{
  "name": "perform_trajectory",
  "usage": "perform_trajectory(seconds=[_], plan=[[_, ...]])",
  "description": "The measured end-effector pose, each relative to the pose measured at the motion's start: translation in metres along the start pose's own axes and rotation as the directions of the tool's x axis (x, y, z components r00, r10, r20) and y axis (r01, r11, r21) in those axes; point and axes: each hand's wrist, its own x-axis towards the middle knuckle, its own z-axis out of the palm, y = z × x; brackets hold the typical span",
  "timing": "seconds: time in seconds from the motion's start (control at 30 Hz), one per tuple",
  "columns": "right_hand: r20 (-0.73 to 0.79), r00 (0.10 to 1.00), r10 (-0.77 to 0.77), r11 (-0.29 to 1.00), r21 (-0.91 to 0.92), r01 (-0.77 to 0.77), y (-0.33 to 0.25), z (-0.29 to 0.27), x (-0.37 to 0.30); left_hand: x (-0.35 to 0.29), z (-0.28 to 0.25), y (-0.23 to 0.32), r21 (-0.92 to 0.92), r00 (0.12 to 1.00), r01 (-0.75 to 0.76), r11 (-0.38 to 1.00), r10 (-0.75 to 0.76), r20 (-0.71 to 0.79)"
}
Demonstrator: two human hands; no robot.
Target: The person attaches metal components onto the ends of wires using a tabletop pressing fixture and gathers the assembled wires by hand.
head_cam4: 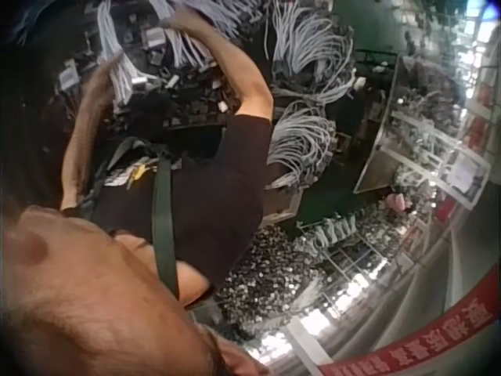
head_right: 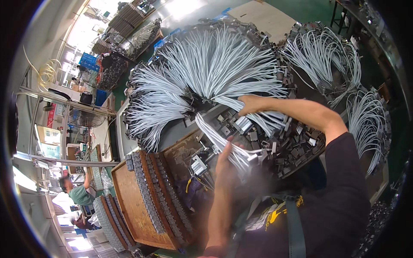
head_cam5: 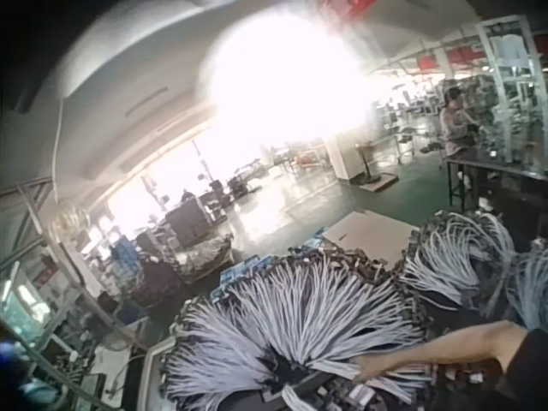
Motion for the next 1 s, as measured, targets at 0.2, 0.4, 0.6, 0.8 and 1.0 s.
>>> perform_trajectory(seconds=[0.2, 0.4, 0.6, 0.8, 1.0], plan=[[0.164, 0.985, -0.046, 0.785, -0.604, 0.137, -0.033, -0.056, 0.027, 0.035, 0.041, -0.017, -0.184, 0.996, 0.086, 0.979, -0.081, 0.032], [0.199, 0.967, -0.161, 0.696, -0.672, 0.254, -0.024, -0.083, 0.041, 0.113, 0.08, -0.064, -0.279, 0.96, 0.121, 0.953, -0.041, 0.276], [0.238, 0.971, -0.008, 0.801, -0.58, 0.149, -0.062, -0.097, 0.025, 0.11, 0.074, -0.093, 0.176, 0.976, 0.198, 0.964, -0.211, 0.058], [0.053, 0.954, -0.296, 0.815, -0.506, 0.281, -0.142, -0.064, 0.105, 0.028, 0.079, -0.058, 0.343, 0.983, 0.022, 0.939, -0.084, 0.166], [-0.262, 0.904, -0.339, 0.905, -0.353, 0.237, -0.196, 0.006, 0.24, -0.019, 0.02, 0.008, 0.165, 0.967, 0.109, 0.98, -0.143, 0.212]])
